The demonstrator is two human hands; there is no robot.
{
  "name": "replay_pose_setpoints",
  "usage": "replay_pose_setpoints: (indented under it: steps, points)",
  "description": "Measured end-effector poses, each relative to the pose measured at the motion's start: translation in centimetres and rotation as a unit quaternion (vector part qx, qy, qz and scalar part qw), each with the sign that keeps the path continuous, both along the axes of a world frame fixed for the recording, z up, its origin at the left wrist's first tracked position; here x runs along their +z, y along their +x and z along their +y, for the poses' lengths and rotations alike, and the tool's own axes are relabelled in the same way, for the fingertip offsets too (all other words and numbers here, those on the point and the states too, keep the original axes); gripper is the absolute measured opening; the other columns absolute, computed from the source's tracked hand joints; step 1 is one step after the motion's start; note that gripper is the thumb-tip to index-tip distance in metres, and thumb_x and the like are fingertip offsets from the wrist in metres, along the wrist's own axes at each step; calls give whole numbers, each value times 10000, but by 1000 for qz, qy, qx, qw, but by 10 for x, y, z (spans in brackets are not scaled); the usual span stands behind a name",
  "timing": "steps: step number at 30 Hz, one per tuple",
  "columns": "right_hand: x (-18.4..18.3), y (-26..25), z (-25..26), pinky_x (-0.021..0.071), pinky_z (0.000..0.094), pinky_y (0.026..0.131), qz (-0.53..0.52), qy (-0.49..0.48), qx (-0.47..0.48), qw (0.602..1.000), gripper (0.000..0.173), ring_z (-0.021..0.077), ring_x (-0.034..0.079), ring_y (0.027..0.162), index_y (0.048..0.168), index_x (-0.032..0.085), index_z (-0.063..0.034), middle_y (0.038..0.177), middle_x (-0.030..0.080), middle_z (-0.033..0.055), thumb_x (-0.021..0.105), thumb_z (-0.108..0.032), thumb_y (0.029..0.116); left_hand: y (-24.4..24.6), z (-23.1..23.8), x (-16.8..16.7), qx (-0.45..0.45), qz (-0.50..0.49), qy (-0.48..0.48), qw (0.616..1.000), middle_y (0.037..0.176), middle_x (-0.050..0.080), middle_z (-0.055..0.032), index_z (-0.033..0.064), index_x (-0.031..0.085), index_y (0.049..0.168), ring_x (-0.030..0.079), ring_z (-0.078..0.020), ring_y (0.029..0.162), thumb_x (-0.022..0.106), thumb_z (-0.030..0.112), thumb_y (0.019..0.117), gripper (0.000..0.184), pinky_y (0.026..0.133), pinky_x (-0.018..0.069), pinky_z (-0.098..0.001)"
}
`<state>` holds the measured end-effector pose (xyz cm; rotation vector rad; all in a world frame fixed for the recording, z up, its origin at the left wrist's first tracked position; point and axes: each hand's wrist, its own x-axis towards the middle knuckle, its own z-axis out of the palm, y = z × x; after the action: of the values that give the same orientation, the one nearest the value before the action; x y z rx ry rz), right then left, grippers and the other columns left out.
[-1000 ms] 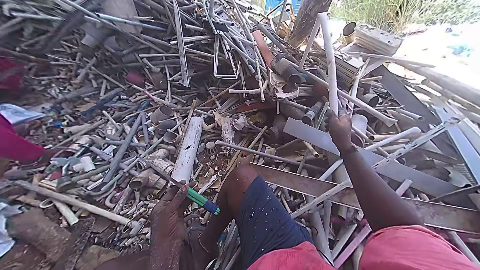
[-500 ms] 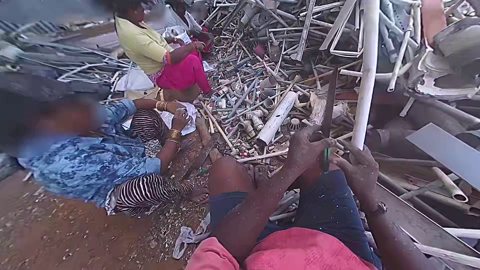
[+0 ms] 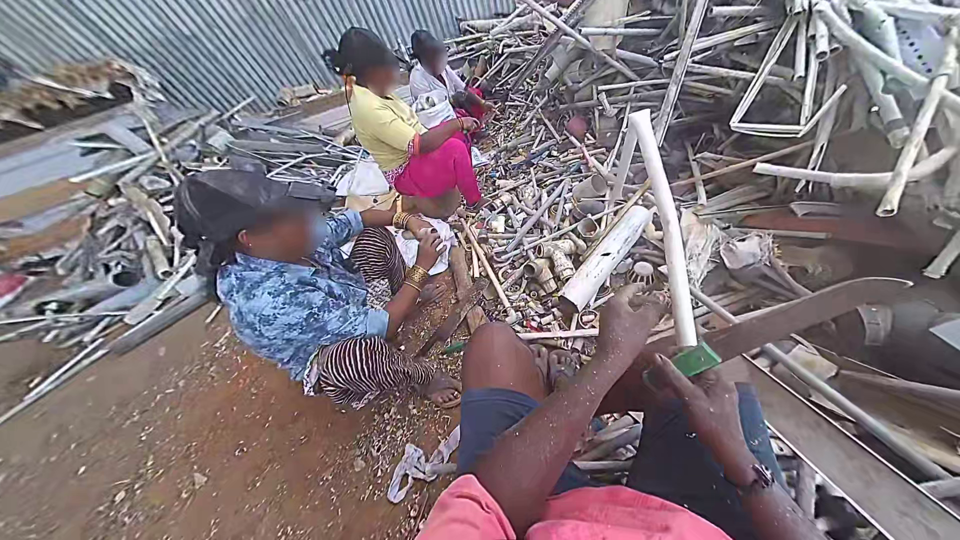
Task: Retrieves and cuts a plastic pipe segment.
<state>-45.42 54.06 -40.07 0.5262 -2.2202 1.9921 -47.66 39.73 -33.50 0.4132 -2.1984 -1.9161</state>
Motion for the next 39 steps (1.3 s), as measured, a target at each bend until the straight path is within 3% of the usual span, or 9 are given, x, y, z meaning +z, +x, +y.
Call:
replay_pose_setpoints:
  steps: [4, 14, 19, 21, 23, 26, 30, 35, 39]
  points:
    - [-11, 10, -13, 568, 210, 700, 20, -2, 17, 1000, 235, 3, 651, 715, 962, 697, -67, 798, 695, -57, 745, -273, 861, -11, -2, 7, -62, 17, 205, 977, 1142, 682, -200, -58, 504, 1417, 695, -209, 938, 611, 161, 1034, 454, 858, 588, -368]
    - [-23, 29, -36, 602, 281, 758, -9, -37, 128, 991, 284, 81, 704, 770, 1018, 712, -70, 843, 739, -15, 790, -280, 843, -27, -7, 8, 114, -14, 190, 975, 748, 500, -55, 10, 525, 1151, 498, -137, 545, 497, 343, 1093, 340, 510, 482, -291]
    - [-1, 29, -18, 477, 325, 1095, 18, -127, 126, 984, 194, 188, 561, 1305, 978, 745, -170, 1410, 596, 81, 754, -333, 873, -23, -40, 17, 137, 32, 207, 968, 626, 453, -33, 13, 535, 1126, 455, -130, 417, 510, 360, 1088, 350, 393, 462, -270]
    - [11, 21, -3, 559, 362, 1032, -25, -226, 113, 967, 311, 249, 668, 1201, 1142, 684, -41, 1329, 671, 133, 703, -249, 912, -18, -51, 19, 127, 82, 133, 980, 601, 491, -41, -14, 561, 1070, 488, -122, 420, 541, 305, 1078, 320, 411, 483, -259]
    - [20, 8, 11, 648, 379, 825, -51, -269, 87, 958, 205, 256, 770, 885, 1076, 647, -43, 1017, 772, 128, 602, -215, 974, -14, -62, 23, 146, 88, 4, 985, 649, 564, -49, 9, 625, 1041, 559, -138, 520, 540, 332, 1072, 335, 533, 528, -309]
    - [40, -13, 25, 517, 239, 454, -104, -201, 10, 974, 240, 83, 555, 450, 955, 589, -111, 579, 580, -41, 492, -307, 1054, -12, -73, 21, 185, 96, -29, 978, 790, 586, -81, 28, 636, 1164, 566, -183, 667, 512, 323, 1077, 331, 664, 509, -381]
    - [55, -47, 43, 425, 193, 452, -156, -65, -27, 985, 381, 32, 479, 493, 1204, 590, -88, 675, 529, -73, 298, -308, 1095, -8, -65, 25, 191, 72, 222, 953, 667, 471, -42, 90, 482, 1250, 458, -126, 424, 363, 362, 1126, 322, 367, 432, -254]
    - [76, -62, 42, 636, 342, 578, -103, -61, 58, 991, 374, 175, 688, 658, 1400, 465, -82, 895, 642, 45, 474, -239, 1060, 2, -63, 15, 201, 44, 361, 909, 636, 516, -58, 48, 549, 1097, 503, -138, 435, 400, 358, 1113, 344, 395, 467, -260]
    - [82, -75, 24, 553, 261, 487, -72, 62, 107, 990, 436, 131, 653, 560, 1448, 484, -112, 856, 724, 37, 486, -329, 1069, 11, -64, 8, 173, 22, 377, 910, 648, 535, -40, 69, 573, 1016, 515, -126, 452, 393, 396, 1107, 385, 405, 467, -252]
